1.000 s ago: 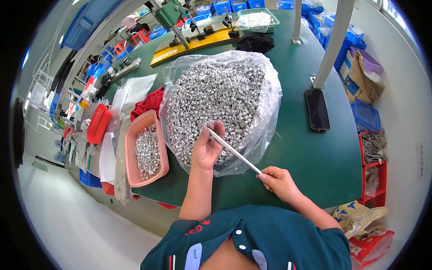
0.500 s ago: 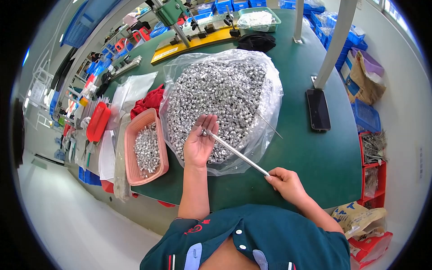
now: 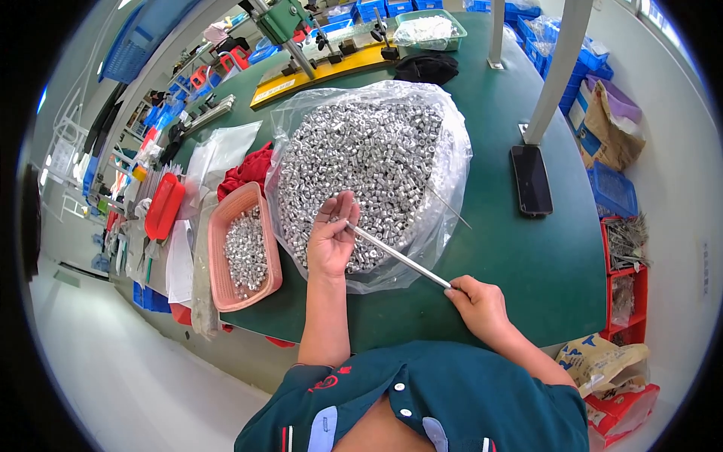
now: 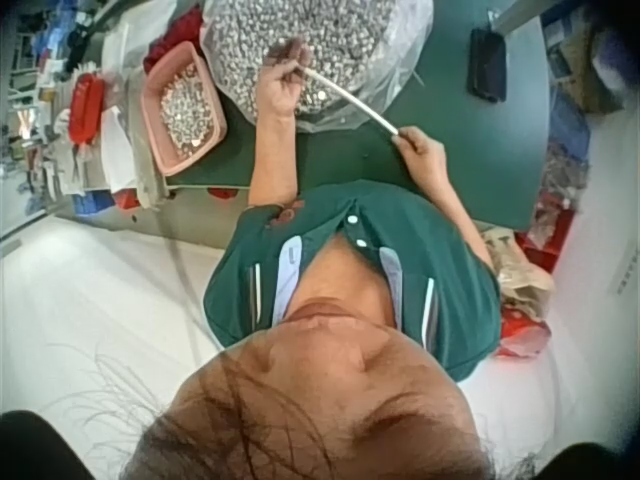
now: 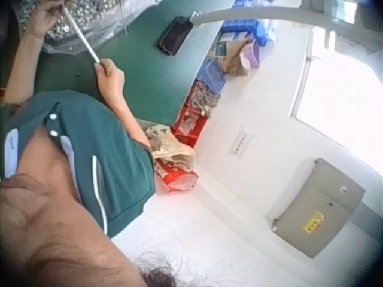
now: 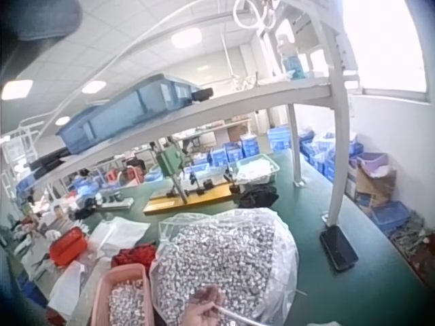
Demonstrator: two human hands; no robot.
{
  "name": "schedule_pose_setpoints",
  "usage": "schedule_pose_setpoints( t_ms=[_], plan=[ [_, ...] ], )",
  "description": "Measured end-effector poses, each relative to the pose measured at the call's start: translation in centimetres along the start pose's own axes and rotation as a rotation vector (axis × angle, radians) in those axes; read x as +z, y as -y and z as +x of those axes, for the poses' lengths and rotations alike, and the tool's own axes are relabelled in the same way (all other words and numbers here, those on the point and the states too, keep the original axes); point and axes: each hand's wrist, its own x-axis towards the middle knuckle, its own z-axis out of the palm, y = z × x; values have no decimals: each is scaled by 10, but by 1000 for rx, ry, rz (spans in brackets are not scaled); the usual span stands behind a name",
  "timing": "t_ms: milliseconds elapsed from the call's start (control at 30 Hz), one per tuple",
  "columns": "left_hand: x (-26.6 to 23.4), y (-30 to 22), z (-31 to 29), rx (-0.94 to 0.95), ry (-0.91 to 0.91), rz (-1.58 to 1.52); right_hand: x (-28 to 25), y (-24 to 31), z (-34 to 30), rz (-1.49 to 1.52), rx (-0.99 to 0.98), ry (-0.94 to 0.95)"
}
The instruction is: The person threads small metal washers onto a thin metal rod by hand, taking them from a plastic tray.
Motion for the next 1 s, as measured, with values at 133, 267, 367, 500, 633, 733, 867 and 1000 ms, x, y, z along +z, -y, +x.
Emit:
schedule_pose_setpoints(
  t_ms=[133,267,367,500,633,733,867,1000],
  plan=[
    [4,1,0,79,-3,98,1,0,2,-54,-50,-23],
    [2,-1,3,-34,52,-130,1,3,5,160,121,128],
    [1,1,3,-66,56,-137,2,3,7,268,222,210],
    [1,9,3,-132,78,-149,4,2,10,307,219,208],
    [-2,9,3,-171,61,-161,8,6,16,328,189,188],
    [-5,9,-2,-155,4,-140,11,15,23,334,70,180],
    [-1,8,-19,-147,49,-37,7,48,44,208,-98,214],
    [6,13,-50,-159,123,62,24,95,72,138,-238,294]
  ],
)
